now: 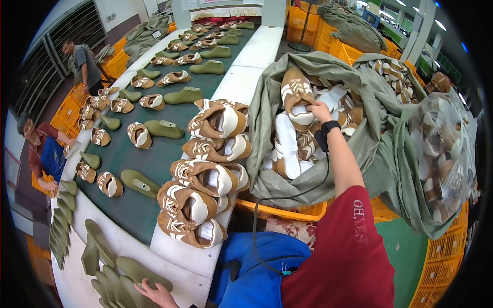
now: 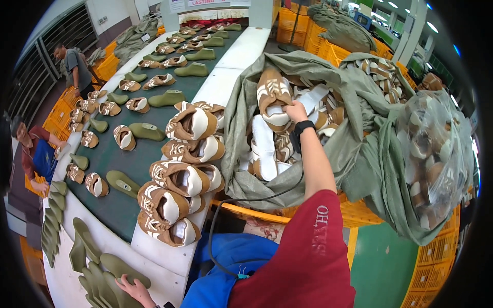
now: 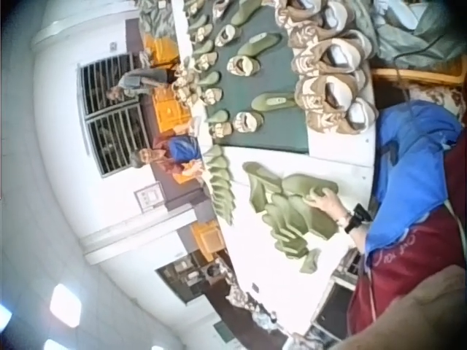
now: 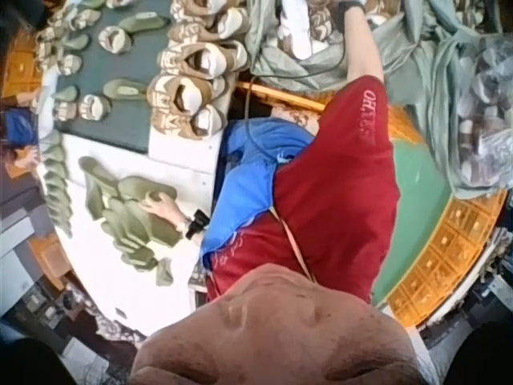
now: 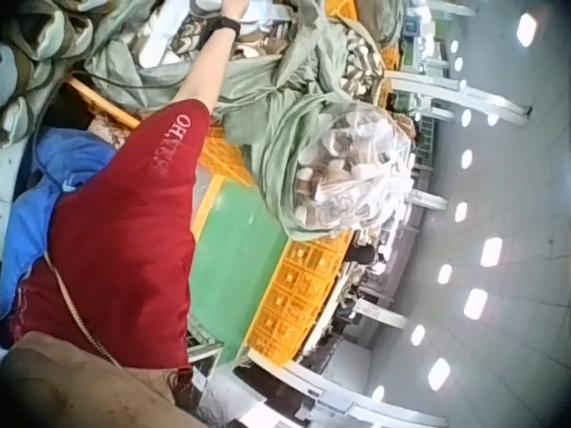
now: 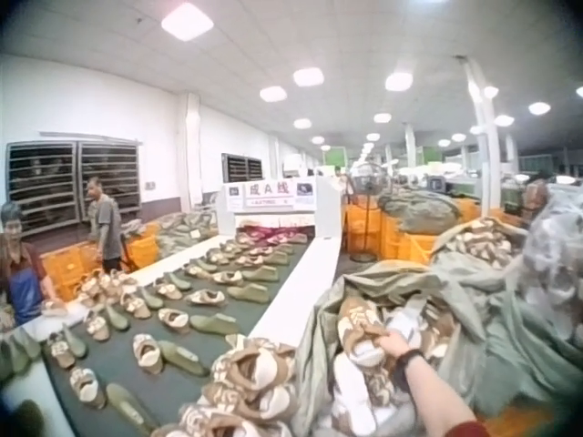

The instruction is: The worker is sorting shoes and shoe lasts on a production line, placing finished shoes into bags and organizing lasts.

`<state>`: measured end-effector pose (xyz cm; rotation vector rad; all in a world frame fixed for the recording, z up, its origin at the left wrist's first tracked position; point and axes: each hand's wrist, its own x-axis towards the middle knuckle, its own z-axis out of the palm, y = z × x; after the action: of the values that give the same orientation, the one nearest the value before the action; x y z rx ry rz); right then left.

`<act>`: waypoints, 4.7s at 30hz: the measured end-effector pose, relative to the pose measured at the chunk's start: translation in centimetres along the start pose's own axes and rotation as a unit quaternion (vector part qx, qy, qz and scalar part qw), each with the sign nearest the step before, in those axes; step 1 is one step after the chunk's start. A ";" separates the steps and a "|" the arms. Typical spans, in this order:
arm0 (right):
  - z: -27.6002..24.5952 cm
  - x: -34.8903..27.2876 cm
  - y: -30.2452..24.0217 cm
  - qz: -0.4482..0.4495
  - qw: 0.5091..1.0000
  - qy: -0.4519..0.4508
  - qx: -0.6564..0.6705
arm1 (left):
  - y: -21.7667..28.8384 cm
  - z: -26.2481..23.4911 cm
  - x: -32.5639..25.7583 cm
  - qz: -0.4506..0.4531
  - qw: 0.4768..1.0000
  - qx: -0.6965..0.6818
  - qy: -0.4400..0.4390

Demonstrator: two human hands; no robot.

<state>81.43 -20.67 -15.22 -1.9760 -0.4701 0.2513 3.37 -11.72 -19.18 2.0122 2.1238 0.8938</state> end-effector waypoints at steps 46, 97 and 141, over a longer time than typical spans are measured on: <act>25.6 -44.3 -27.2 -0.510 0.648 -0.560 -0.083 | 11.5 -11.8 2.7 -0.006 0.895 -0.444 -0.042; 35.6 -52.2 -20.0 -0.503 0.581 -0.617 -0.169 | -9.8 -10.4 0.2 -0.154 0.986 -0.024 -0.051; 21.5 -37.0 -27.5 -0.556 0.423 -0.680 -0.222 | -0.7 -2.6 0.9 -0.111 0.976 -0.186 -0.038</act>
<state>34.13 -8.58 -0.99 -0.9149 -2.9581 0.8753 1.50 -11.74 -16.99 1.5689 1.9176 1.0615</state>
